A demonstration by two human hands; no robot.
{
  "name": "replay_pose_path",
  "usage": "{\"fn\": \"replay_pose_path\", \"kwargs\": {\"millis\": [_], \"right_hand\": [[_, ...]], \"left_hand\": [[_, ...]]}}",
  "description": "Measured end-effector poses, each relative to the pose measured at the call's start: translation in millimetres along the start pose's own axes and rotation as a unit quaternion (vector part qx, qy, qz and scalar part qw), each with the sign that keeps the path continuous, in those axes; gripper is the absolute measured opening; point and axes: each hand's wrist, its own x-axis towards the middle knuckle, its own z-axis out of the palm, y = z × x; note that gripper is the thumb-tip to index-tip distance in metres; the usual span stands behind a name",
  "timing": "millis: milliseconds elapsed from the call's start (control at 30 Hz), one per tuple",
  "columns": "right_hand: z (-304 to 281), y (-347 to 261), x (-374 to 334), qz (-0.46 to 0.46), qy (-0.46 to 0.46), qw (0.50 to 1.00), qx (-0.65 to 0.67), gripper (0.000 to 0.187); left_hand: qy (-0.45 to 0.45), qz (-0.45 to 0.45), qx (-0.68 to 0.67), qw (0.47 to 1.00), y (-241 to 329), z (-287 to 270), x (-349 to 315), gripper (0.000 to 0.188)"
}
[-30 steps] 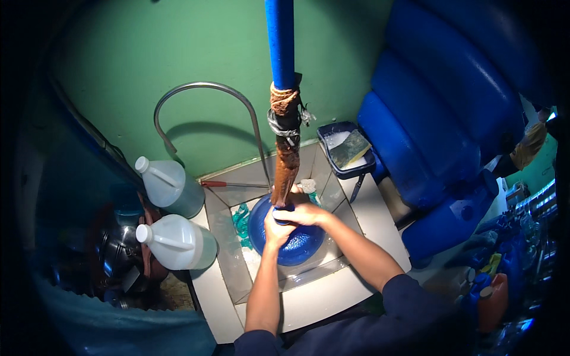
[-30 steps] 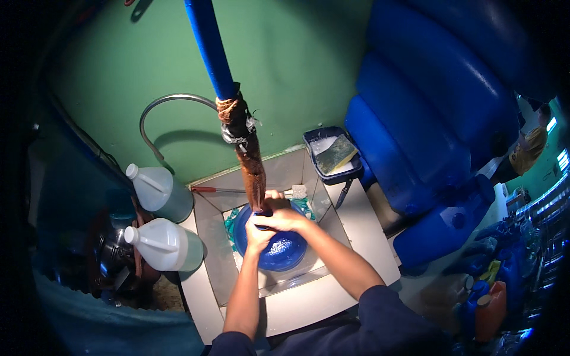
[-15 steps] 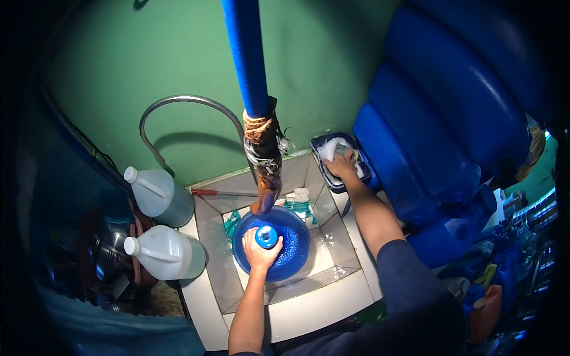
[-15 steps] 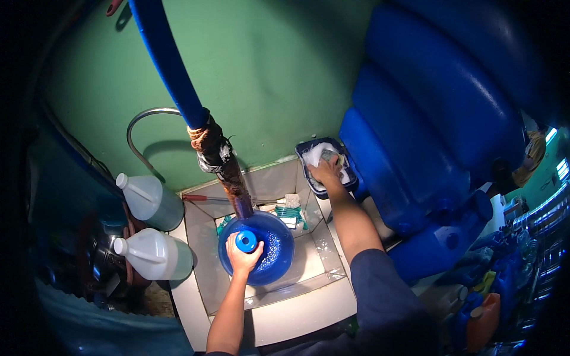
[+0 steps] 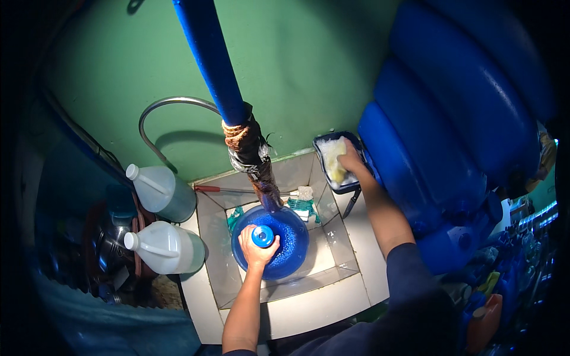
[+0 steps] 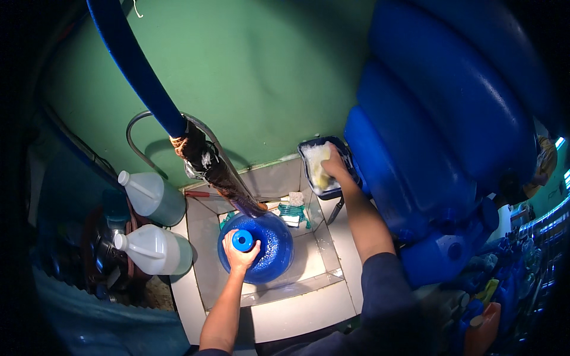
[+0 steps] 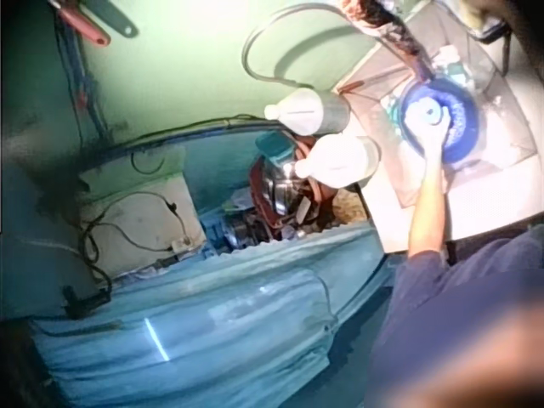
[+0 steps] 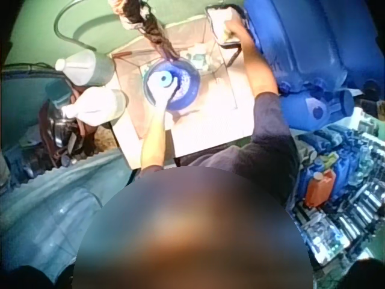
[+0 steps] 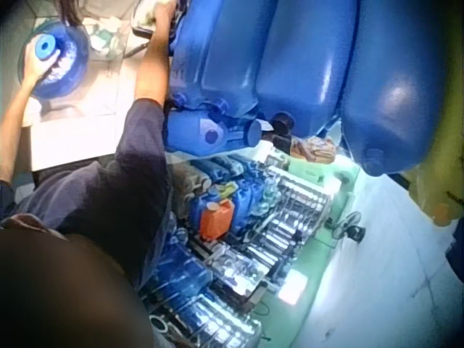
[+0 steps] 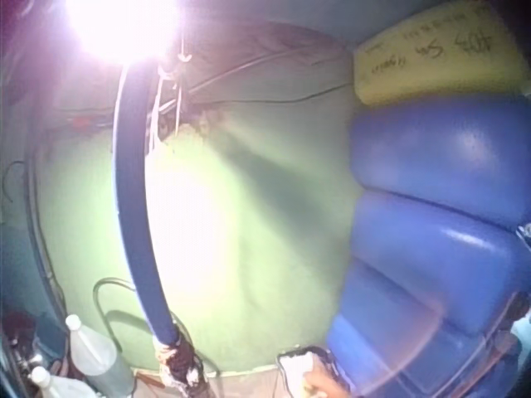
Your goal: The person repeatedly fills large blue water jugs from a hose, scrubs them with a sponge and cleaning solution, rinses them, and places them aside. The process is repeated for multiple jugs in a room filled with similar containers.
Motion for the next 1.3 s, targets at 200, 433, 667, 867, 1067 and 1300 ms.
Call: {"fn": "replay_pose_path", "kwargs": {"millis": [200,433,667,867,1067,1300], "right_hand": [[7,-3,-22,-0.039,-0.147,0.928,-0.341,0.081],[-29,-84,-66,-0.121,-0.066,0.99,-0.036,0.061],[41,-125,-275,-0.377,-0.126,0.918,-0.011,0.043],[73,-139,-263,-0.498,-0.096,0.861,-0.051,0.042],[90,-83,-242,-0.226,-0.166,0.958,0.055,0.04],[131,-56,-188,0.115,-0.352,0.928,0.044,0.052]], "left_hand": [[0.019,0.011,-0.013,1.0,6,-1,-4,0.067],[-0.037,-0.049,-0.049,0.997,5,-5,-5,0.077],[0.05,-0.069,-0.11,0.99,42,8,-26,0.062],[-0.164,0.024,-0.43,0.888,9,-6,0,0.054],[-0.054,-0.034,-0.308,0.949,30,-12,-31,0.058],[-0.348,0.099,-0.414,0.835,-12,-13,-5,0.06]]}}
